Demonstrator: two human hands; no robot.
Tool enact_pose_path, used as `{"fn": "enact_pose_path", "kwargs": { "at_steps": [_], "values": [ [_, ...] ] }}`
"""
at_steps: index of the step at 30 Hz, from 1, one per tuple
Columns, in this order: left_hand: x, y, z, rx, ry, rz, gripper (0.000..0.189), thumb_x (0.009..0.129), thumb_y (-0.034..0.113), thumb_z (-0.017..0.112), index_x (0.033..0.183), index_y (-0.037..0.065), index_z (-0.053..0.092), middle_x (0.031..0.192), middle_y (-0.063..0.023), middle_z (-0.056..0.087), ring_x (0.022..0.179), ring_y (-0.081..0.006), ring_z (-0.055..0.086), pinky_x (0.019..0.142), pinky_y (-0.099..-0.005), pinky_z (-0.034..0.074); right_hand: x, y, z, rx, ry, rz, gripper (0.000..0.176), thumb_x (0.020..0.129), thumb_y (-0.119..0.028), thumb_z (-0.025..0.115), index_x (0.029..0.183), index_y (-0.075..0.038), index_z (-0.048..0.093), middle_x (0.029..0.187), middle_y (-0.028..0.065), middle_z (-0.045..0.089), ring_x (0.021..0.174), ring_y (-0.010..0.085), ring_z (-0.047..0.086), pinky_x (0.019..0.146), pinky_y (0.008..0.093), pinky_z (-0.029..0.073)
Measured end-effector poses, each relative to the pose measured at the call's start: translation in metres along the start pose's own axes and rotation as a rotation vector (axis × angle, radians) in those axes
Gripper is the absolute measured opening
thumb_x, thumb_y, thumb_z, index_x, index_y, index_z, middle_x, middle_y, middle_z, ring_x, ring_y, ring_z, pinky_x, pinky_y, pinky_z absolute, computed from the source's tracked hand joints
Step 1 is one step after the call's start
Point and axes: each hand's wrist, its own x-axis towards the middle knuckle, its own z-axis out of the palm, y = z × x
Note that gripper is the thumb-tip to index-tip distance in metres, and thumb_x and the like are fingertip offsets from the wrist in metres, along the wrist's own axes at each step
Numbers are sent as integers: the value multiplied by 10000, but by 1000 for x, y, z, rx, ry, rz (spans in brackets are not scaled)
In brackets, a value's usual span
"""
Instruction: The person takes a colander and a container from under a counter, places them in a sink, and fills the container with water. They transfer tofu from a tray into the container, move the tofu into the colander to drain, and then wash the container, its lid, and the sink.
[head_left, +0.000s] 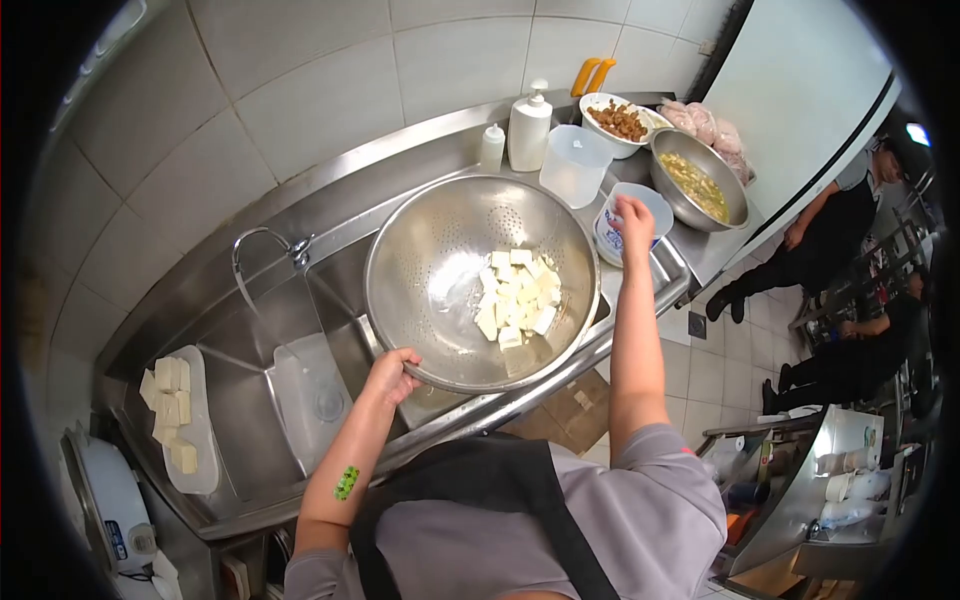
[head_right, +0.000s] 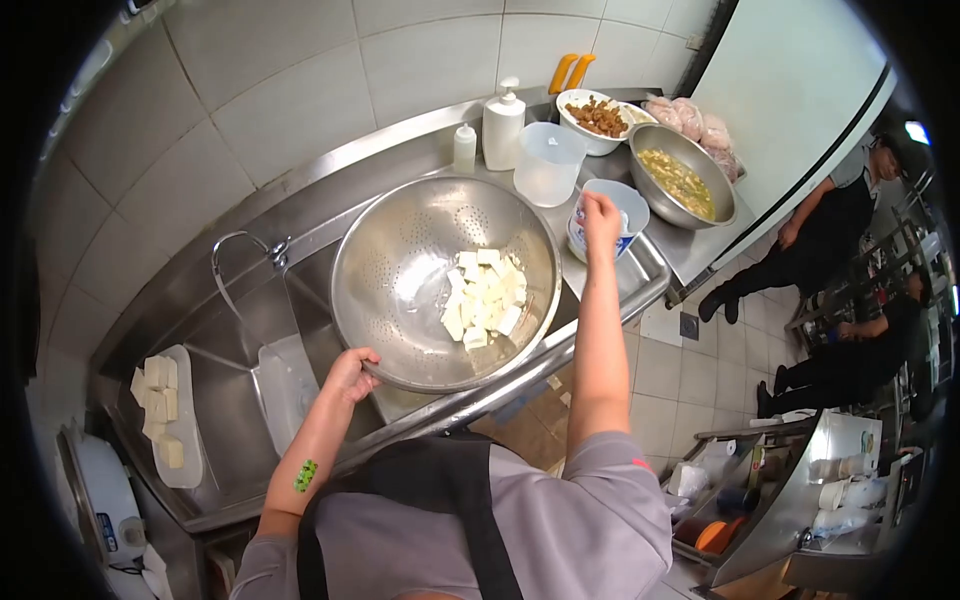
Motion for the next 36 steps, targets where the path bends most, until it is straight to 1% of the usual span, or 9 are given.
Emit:
{"fn": "enact_pose_path", "kwargs": {
  "at_steps": [2,4,6,8,10,12,19,28,36],
  "values": [
    [-3,5,7,33,6,-11,384,656,-8,464,1032,-68,419,921,-166,533,792,-299,573,721,-471,492,-2,20,-31,-17,268,0,279,817,-221,501,1023,-39,549,910,92,552,749,168,547,548,275,484],
    [-3,20,29,41,-25,9,378,659,-12,456,1029,-74,411,943,-174,526,810,-299,574,712,-462,501,-14,12,-50,107,204,170,321,827,-312,502,1016,-57,552,921,90,536,715,168,533,536,292,480],
    [-9,45,66,106,-128,23,361,657,-18,451,1010,-93,425,904,-160,547,781,-269,595,706,-389,528,-39,-25,-59,399,-167,260,464,840,-458,456,1065,-58,526,939,89,527,740,169,529,645,319,478],
    [-4,65,103,147,-223,77,350,661,-26,445,1001,-109,418,913,-177,541,774,-271,600,713,-371,539,-62,-59,-46,682,-279,225,404,832,-326,512,1095,-19,496,953,101,539,777,196,546,713,301,457],
    [16,81,137,169,-321,83,474,671,-5,435,1107,-139,306,1024,-217,477,899,-354,555,766,-468,506,-53,-78,-51,498,-182,135,383,806,-225,522,1110,3,474,954,105,544,788,199,551,705,287,458],
    [16,103,181,185,-378,46,405,677,-9,431,1048,-142,334,1006,-234,484,871,-345,572,755,-422,524,-25,-80,-69,326,-133,54,445,684,26,493,1123,53,427,919,112,557,752,195,559,663,273,465],
    [68,119,291,292,-404,62,475,712,45,404,1118,-135,237,1055,-316,405,906,-527,480,715,-456,528,55,-84,-148,241,41,-8,381,639,56,434,1014,56,499,800,88,548,666,171,534,597,242,445],
    [92,103,343,423,-465,175,476,779,157,451,1133,-114,282,1115,-312,414,842,-479,539,639,-432,549,80,-64,-194,292,127,45,312,667,57,437,970,39,505,761,76,526,640,171,524,558,270,446],
    [78,96,356,676,-444,226,764,767,443,535,1278,-36,232,1273,-271,291,902,-421,548,622,-386,546,72,-42,-213,128,92,268,275,720,-69,521,992,-95,496,783,22,507,612,144,495,558,325,440]
  ]
}}
